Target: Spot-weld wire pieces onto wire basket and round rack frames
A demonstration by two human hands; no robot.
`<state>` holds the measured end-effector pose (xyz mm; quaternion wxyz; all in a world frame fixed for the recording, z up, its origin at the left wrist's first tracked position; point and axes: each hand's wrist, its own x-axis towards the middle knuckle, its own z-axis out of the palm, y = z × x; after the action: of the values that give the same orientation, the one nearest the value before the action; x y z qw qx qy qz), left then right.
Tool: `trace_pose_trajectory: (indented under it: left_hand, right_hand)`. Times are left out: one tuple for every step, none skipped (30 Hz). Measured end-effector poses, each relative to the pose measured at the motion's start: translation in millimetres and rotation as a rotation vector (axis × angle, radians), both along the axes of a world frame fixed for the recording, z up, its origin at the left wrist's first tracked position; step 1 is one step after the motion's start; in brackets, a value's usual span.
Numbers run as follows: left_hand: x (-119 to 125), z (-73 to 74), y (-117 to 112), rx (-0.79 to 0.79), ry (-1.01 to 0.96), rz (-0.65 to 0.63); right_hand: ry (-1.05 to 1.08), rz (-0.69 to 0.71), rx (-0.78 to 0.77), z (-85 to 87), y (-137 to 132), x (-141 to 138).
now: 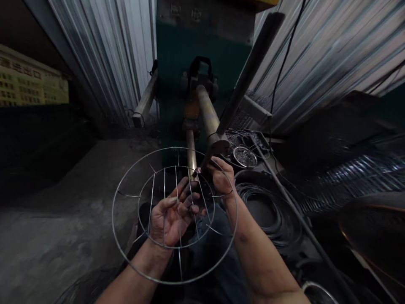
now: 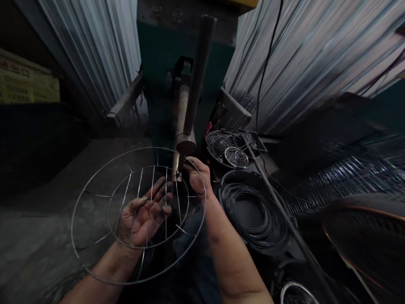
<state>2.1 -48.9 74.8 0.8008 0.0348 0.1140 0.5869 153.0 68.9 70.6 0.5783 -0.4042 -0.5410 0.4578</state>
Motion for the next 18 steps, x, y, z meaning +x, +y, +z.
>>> trace_pose_trajectory:
  left_hand:
    - [0.4,-0.2,-0.2,0.013,-0.001,0.001]
    - [0.8,-0.5,-0.1,0.028,-0.002,0.001]
    - [1.3,-0.9,0.1,0.043,-0.004,0.001]
    - [1.6,-1.2,0.6,0.056,-0.004,-0.001]
    - [2.0,-1.5,1.2,0.066,-0.003,-0.003]
    - [2.4,-1.6,1.9,0.072,0.001,-0.006]
    - [2.7,-1.7,2.6,0.074,0.004,-0.009]
    - [3.1,-1.6,3.3,0.072,0.007,-0.009]
    - [3.6,-1.4,3.9,0.068,0.010,-0.008]
    - [4.0,-1.1,4.3,0.064,0.014,-0.004]
    - [4.3,-0.8,4.6,0.061,0.018,-0.001]
    - [4.6,-0.5,4.8,0.060,0.024,0.001]
    - [4.7,-0.2,4.9,0.062,0.031,0.004]
    - [4.6,-0.1,4.9,0.066,0.039,0.003]
    - [4.3,0.0,5.0,0.074,0.046,0.000]
    - [3.9,0.0,5.1,0.082,0.051,-0.004]
    - [3.4,-0.2,5.3,0.089,0.056,-0.009]
    - [3.1,-0.4,5.5,0.094,0.063,-0.013]
  right_hand:
    - [-0.001,0.002,-0.003,1.0,0.2,0.2]
    - [0.003,0.002,-0.004,2.3,0.2,0.5]
    - [0.010,0.004,-0.001,3.9,-0.1,1.0]
    - [0.022,0.003,0.005,5.6,-0.5,1.5]
    - [0.031,-0.001,0.012,7.1,-0.8,2.1]
    - [0.034,-0.003,0.017,8.2,-0.9,2.8]
    - [0.031,-0.005,0.017,8.8,-0.7,3.5]
    - [0.026,-0.004,0.011,8.8,-0.2,4.0]
    - [0.021,0.000,0.000,8.2,0.6,4.3]
    - [0.018,0.002,-0.012,7.2,1.7,4.1]
    - [0.014,0.001,-0.020,5.9,2.9,3.6]
    - [0.011,-0.007,-0.022,4.6,3.9,2.9]
    - [0.006,-0.020,-0.020,3.5,4.5,2.2]
    - [0.002,-0.030,-0.021,2.7,4.4,2.0]
    - [0.001,-0.031,-0.028,2.1,3.3,2.8]
    - [0.004,-0.023,-0.041,1.7,1.0,5.2]
    - [0.015,-0.005,-0.060,1.4,-2.8,9.4]
    - [0.033,0.018,-0.085,1.0,-8.1,15.6]
